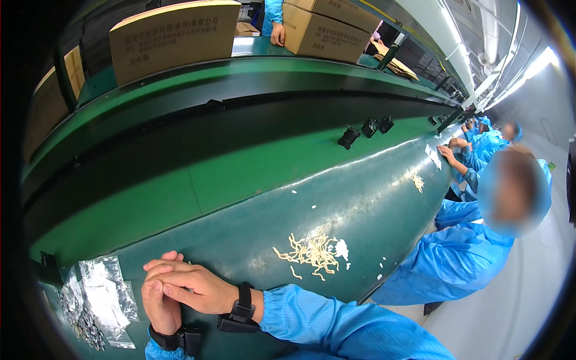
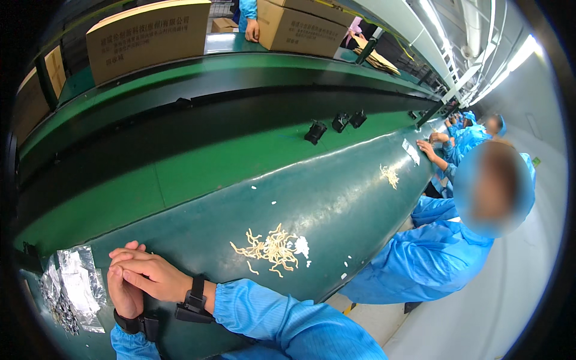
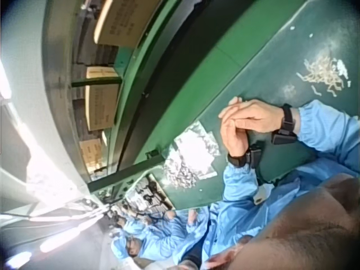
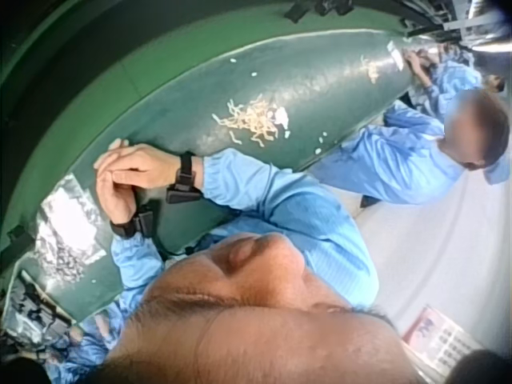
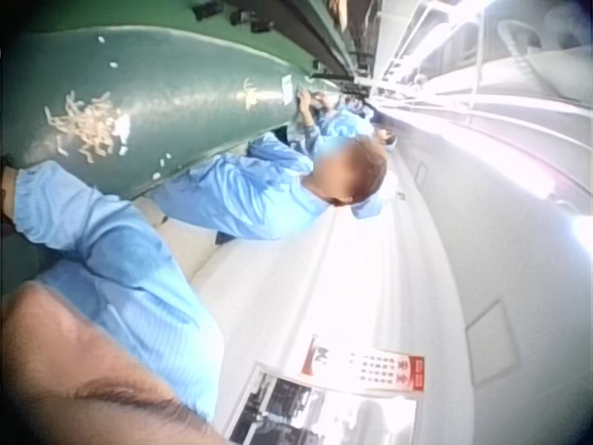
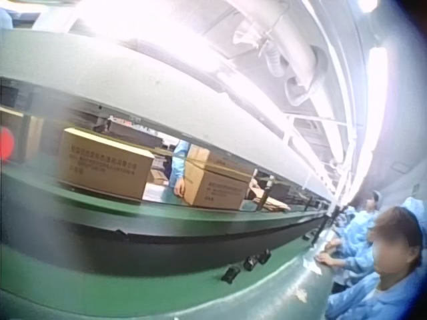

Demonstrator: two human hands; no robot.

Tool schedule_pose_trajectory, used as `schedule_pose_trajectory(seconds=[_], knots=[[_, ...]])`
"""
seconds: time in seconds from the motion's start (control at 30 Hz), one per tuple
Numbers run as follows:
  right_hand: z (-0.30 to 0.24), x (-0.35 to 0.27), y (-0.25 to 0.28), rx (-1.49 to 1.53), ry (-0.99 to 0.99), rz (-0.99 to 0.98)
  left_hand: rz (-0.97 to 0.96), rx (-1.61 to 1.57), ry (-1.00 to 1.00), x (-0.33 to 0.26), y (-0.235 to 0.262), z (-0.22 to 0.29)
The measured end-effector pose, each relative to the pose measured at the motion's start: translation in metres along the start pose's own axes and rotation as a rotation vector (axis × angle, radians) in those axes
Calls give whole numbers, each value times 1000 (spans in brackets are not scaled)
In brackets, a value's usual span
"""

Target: The recorder is assembling small electronic components on a factory production line.

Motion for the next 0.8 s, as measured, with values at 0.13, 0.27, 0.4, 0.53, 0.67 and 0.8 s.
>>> schedule_pose_trajectory(seconds=[0.13,0.27,0.4,0.53,0.67,0.8], knots=[[1,-4,3,19,15,55,-20,25,3,2,-1,-4],[-1,-6,9,39,45,98,-27,-34,6,5,-6,-11],[6,-2,-1,32,12,59,-19,-91,-8,0,11,-9],[-14,-15,13,-94,88,156,-57,-198,74,9,-4,-23],[4,-12,3,-111,161,180,-52,-137,54,9,4,-24],[11,-18,2,-104,183,225,-86,-139,49,10,5,-32]])
Point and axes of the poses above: each hand's wrist, its own x-axis towards the middle knuckle, its own y-axis out of the back of the hand, z = x × y, the point moved 6 cm from there along x, towards the middle knuckle, and after that the axes turned 11 degrees about x, right-handed, at the moved point
